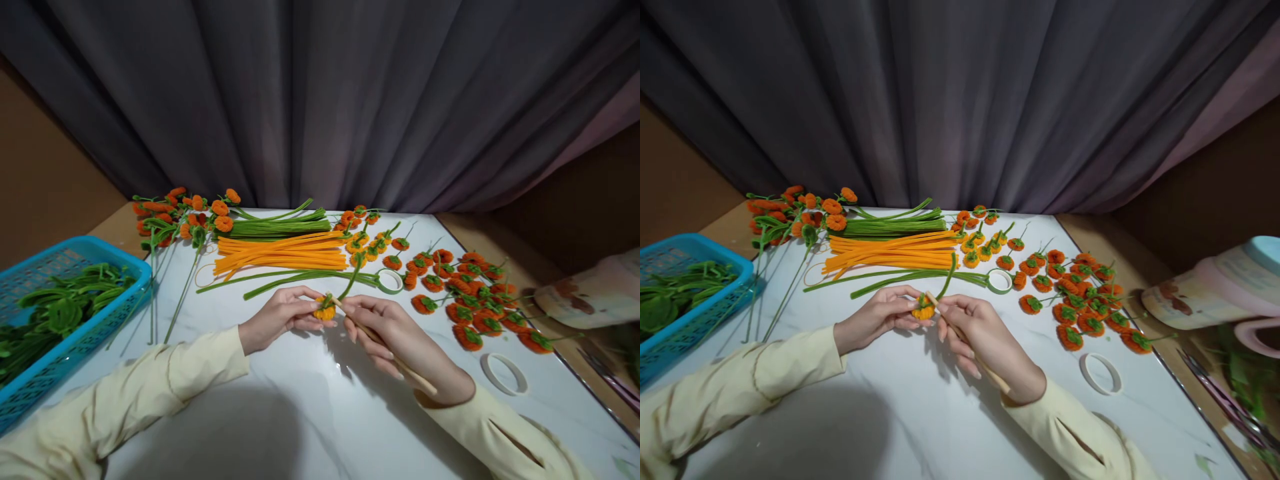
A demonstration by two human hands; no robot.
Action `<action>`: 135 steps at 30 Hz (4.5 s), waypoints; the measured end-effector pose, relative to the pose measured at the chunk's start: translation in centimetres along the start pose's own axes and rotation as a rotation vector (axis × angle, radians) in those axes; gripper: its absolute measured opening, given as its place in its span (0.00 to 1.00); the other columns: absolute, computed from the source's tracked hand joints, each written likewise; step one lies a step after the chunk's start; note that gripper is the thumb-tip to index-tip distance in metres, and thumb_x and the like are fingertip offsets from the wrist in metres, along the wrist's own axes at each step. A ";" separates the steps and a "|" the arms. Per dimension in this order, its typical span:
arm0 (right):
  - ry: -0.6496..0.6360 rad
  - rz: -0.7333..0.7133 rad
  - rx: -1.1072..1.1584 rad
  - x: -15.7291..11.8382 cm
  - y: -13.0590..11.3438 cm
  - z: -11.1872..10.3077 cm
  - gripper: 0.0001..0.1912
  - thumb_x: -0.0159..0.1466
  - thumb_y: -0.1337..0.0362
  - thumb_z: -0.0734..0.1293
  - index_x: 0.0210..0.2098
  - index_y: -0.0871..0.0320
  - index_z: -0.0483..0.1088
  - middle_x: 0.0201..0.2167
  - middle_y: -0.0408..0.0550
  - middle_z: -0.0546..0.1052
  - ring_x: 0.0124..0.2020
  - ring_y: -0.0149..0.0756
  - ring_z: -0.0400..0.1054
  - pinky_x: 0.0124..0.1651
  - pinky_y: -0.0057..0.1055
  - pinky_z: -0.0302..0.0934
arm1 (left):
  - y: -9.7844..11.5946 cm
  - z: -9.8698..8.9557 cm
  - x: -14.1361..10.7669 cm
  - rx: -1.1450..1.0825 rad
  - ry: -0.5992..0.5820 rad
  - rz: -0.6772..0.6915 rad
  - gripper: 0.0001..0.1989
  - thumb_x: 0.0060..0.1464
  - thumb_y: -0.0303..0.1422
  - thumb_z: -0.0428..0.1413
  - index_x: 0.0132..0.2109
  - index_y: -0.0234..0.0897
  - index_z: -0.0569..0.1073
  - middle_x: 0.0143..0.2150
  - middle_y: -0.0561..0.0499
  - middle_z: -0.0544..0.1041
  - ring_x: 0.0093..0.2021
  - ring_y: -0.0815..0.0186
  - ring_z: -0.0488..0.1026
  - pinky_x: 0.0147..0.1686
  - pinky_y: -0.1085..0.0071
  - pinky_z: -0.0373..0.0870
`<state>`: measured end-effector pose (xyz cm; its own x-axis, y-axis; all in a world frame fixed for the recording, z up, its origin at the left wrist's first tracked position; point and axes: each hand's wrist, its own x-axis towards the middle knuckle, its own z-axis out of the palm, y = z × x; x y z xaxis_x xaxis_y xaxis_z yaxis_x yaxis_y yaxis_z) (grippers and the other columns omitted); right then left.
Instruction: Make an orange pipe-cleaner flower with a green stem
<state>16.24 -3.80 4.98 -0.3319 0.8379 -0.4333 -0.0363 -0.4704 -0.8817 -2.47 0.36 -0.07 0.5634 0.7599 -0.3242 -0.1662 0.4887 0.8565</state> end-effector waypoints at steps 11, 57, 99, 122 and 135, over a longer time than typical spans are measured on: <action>0.059 -0.245 -0.675 0.1 1.6 0.8 0.16 0.66 0.60 0.54 0.25 0.57 0.62 0.11 0.36 0.58 0.12 0.25 0.51 0.18 0.23 0.48 | -0.8 0.3 -0.4 0.201 0.050 0.117 0.28 0.49 0.39 0.60 0.56 0.36 0.64 0.36 0.45 0.80 0.37 0.62 0.78 0.36 0.70 0.74; -0.014 -0.736 -1.271 1.2 2.9 -1.8 0.32 0.62 0.76 0.52 0.65 0.57 0.46 0.34 0.52 0.73 0.30 0.36 0.69 0.33 0.31 0.64 | -0.3 -0.7 0.2 -0.085 -0.143 0.001 0.18 0.52 0.31 0.59 0.50 0.33 0.74 0.41 0.43 0.78 0.39 0.63 0.77 0.47 0.68 0.69; -0.038 -0.039 -0.424 0.4 0.8 -0.1 0.27 0.66 0.57 0.54 0.63 0.58 0.49 0.25 0.41 0.69 0.10 0.22 0.45 0.09 0.22 0.41 | -0.7 0.3 0.5 -0.164 0.072 0.122 0.10 0.51 0.34 0.59 0.38 0.31 0.75 0.34 0.49 0.74 0.33 0.71 0.69 0.40 0.73 0.66; 0.262 -1.333 -1.531 2.6 3.5 -3.2 0.15 0.65 0.74 0.56 0.50 0.64 0.65 0.40 0.56 0.75 0.43 0.41 0.67 0.40 0.37 0.62 | -0.4 -0.7 0.8 -0.386 -0.230 -0.225 0.11 0.54 0.30 0.49 0.34 0.27 0.74 0.22 0.53 0.64 0.19 0.76 0.51 0.33 0.70 0.63; 0.092 -1.614 -1.716 1.9 3.3 -2.9 0.14 0.65 0.75 0.54 0.42 0.68 0.70 0.38 0.58 0.76 0.44 0.41 0.70 0.37 0.36 0.65 | -0.4 -0.3 0.4 -0.345 -0.300 -0.296 0.07 0.50 0.28 0.52 0.32 0.27 0.72 0.22 0.53 0.62 0.20 0.75 0.52 0.34 0.70 0.64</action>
<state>18.26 -3.00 0.68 -0.8225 0.1873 0.5370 0.4087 0.8513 0.3290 -2.42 0.58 -0.68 0.8241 0.4378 -0.3594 -0.1934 0.8139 0.5479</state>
